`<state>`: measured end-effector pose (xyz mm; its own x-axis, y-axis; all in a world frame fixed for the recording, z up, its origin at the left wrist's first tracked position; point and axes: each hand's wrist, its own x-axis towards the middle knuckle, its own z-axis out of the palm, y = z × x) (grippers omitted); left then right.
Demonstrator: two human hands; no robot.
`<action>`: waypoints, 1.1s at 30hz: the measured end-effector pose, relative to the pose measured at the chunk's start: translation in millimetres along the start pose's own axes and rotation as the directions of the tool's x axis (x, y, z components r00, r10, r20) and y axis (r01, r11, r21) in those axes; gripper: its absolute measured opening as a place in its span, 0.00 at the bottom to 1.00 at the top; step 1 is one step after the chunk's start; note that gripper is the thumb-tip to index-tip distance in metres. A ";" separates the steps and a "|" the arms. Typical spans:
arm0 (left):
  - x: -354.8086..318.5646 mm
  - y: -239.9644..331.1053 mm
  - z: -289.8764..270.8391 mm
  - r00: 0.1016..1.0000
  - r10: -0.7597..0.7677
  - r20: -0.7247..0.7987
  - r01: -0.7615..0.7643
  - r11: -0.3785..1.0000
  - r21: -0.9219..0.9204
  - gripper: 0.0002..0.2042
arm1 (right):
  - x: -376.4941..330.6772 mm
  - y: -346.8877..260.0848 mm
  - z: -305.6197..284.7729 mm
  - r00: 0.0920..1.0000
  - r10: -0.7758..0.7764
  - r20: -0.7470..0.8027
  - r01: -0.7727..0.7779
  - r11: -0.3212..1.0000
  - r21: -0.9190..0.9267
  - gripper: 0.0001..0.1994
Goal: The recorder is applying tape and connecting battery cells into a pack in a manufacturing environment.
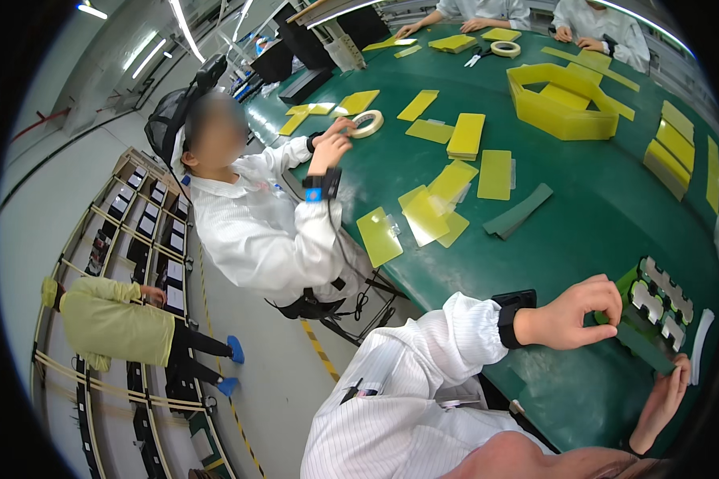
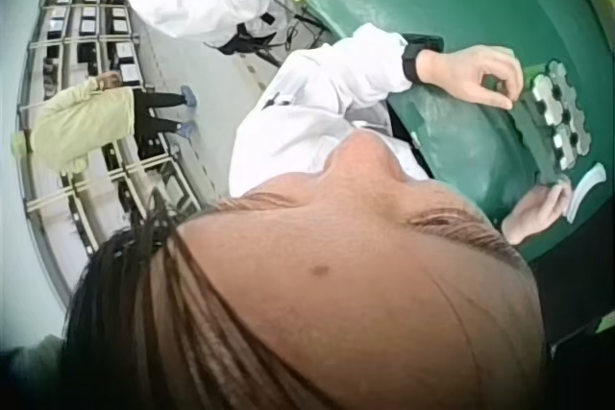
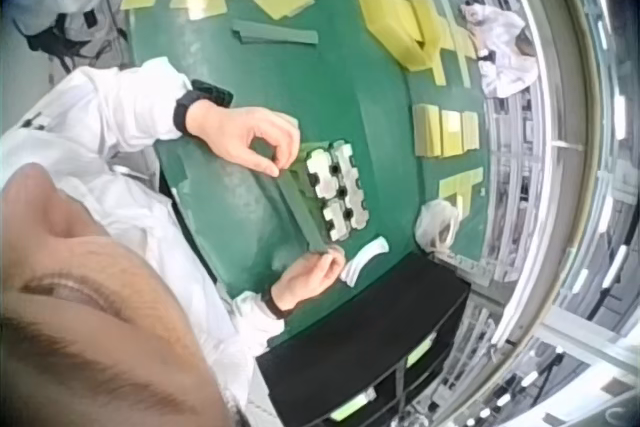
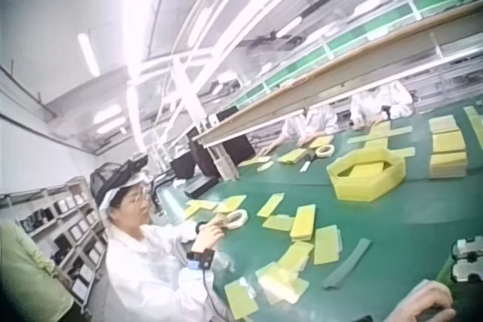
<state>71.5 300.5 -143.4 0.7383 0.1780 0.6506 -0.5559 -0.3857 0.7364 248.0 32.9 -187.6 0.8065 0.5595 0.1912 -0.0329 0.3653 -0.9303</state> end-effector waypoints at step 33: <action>0.8 -11.8 -5.6 0.996 0.053 0.074 -0.069 0.970 0.235 0.06 | -12.4 -18.0 25.4 0.976 -0.096 -0.194 0.017 0.927 -0.375 0.06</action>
<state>76.6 310.3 -150.6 0.7341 0.0896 0.6731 -0.5003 -0.5988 0.6254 223.6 38.3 -165.3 0.9050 0.3668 0.2154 0.2042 0.0694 -0.9765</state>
